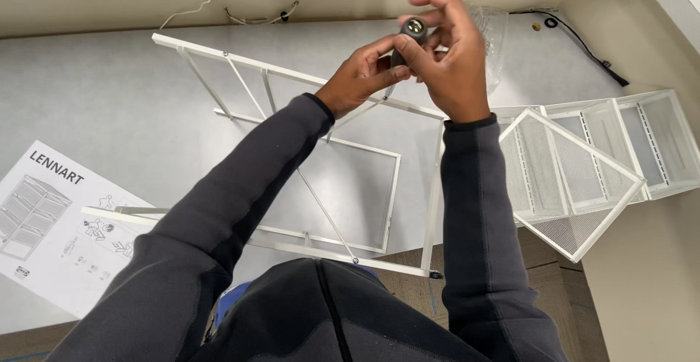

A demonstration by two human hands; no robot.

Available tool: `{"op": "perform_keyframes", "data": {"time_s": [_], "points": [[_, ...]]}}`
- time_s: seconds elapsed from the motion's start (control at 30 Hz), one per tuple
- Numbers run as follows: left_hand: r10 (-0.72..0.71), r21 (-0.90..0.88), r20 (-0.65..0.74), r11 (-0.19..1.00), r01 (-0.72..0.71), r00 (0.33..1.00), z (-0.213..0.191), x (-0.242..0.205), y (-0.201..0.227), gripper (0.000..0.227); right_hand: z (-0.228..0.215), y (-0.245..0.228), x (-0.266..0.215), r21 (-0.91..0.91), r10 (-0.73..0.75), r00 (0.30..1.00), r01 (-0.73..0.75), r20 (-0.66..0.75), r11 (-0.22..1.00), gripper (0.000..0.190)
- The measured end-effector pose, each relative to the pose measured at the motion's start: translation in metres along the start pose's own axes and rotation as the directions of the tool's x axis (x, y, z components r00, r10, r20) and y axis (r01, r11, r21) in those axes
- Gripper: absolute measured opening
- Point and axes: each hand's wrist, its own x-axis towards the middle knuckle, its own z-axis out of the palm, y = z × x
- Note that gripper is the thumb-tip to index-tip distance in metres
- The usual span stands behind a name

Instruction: The person assembles a white metal Lennart shelving unit on a gray workbench. They insert a cross-brace, then use a screwdriver to tighten multiple screws at the frame joints, following the printed instruction sheet. The unit is flipped to access additional joints, and the person continues securing the frame with the screwdriver.

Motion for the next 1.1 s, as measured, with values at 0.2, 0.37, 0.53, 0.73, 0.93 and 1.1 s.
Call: {"op": "perform_keyframes", "data": {"time_s": [0.2, 0.37, 0.53, 0.73, 0.93, 1.1], "points": [[0.109, -0.060, -0.217, 0.990, -0.125, 0.970, 0.013, 0.007, -0.015, 0.038, 0.011, 0.017, -0.003, -0.089, -0.081, 0.990, 0.071, -0.116, 0.993, 0.040], [-0.033, -0.093, -0.218, 0.996, 0.013, 0.975, 0.006, 0.005, -0.022, 0.056, 0.003, 0.023, -0.012, 0.131, 0.012, 0.998, -0.004, -0.064, 0.991, 0.043], [0.019, -0.095, -0.233, 0.995, -0.042, 0.972, 0.012, 0.005, -0.031, 0.071, 0.006, 0.030, -0.006, -0.051, 0.007, 0.985, -0.016, -0.175, 0.999, 0.033], [0.009, -0.135, -0.196, 0.990, -0.036, 0.981, 0.013, 0.007, -0.029, 0.056, 0.004, 0.033, -0.007, 0.234, 0.014, 1.000, -0.012, -0.006, 0.972, 0.040], [0.071, -0.086, -0.313, 0.991, -0.102, 0.947, 0.020, 0.005, -0.037, 0.051, -0.002, 0.033, -0.011, 0.171, 0.060, 0.997, -0.065, 0.038, 0.983, 0.041], [0.055, -0.042, -0.228, 0.997, -0.066, 0.972, 0.019, -0.002, -0.041, 0.044, 0.005, 0.049, -0.024, 0.135, 0.050, 0.985, -0.028, -0.165, 0.990, 0.043]]}}
